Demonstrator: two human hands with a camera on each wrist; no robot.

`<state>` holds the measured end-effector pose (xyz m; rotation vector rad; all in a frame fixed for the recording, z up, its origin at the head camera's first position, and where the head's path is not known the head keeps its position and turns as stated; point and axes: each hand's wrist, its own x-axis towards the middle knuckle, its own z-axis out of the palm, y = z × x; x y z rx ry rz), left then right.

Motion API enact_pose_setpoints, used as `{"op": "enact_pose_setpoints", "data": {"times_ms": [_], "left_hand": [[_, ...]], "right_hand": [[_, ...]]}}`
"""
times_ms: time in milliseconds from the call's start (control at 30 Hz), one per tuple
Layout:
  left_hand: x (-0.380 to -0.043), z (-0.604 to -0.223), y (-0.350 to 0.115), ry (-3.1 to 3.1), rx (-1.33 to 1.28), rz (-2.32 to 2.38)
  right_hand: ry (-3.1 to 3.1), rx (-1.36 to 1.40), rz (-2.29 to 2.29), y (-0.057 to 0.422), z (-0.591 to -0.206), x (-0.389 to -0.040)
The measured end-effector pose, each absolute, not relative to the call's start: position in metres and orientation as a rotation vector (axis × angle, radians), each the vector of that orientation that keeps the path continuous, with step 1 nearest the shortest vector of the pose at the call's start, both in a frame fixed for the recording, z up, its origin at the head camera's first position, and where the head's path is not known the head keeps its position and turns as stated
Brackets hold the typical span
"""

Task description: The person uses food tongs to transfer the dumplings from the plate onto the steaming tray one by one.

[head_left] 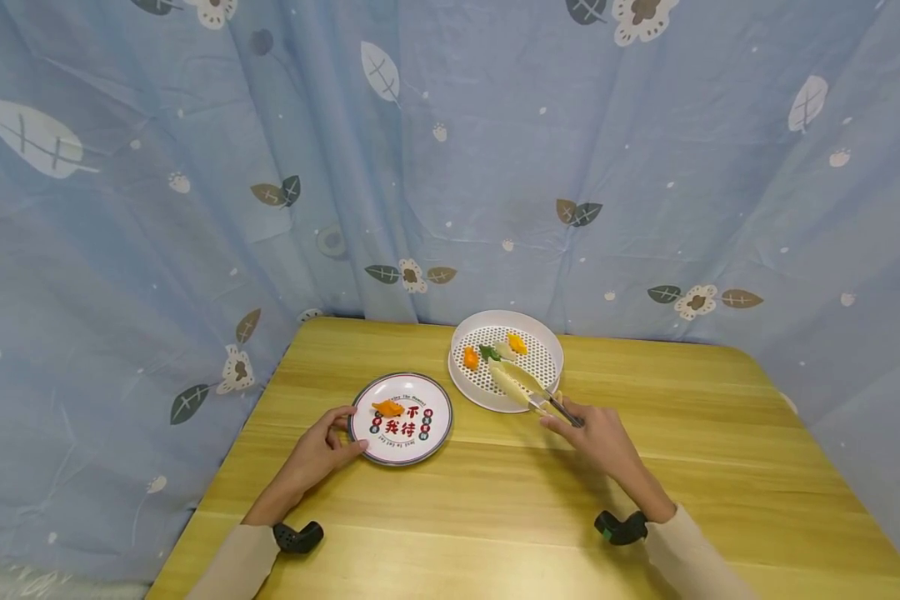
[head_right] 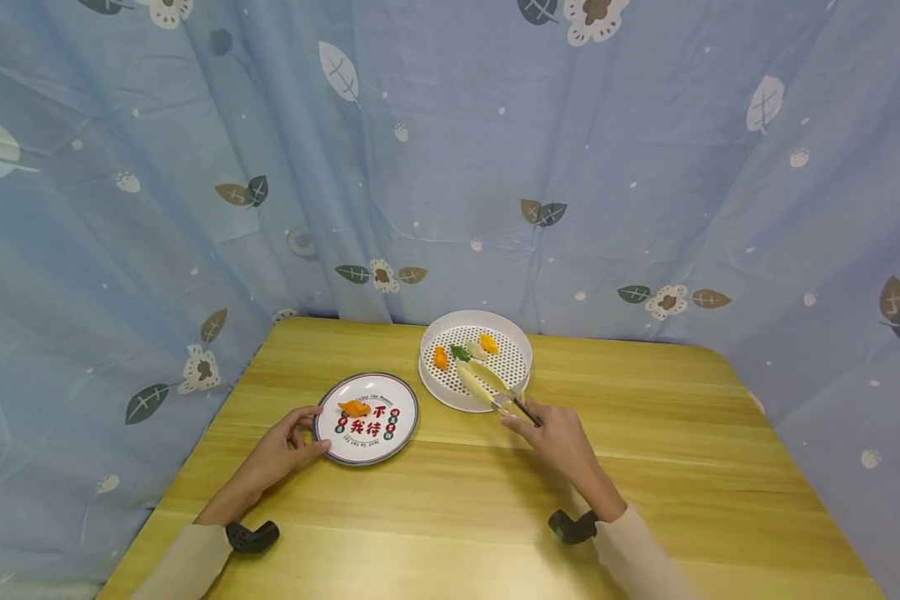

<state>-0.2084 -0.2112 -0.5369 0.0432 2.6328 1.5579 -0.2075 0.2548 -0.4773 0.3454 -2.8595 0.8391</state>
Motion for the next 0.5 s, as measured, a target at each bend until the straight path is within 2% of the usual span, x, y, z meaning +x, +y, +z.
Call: {"op": "enact_pose_setpoints", "data": {"times_ms": [500], "left_hand": [[-0.209, -0.536, -0.211, 2.621, 0.026, 1.569]], "right_hand": [[-2.927, 0.435, 0.777, 0.251, -0.464, -0.233]]}}
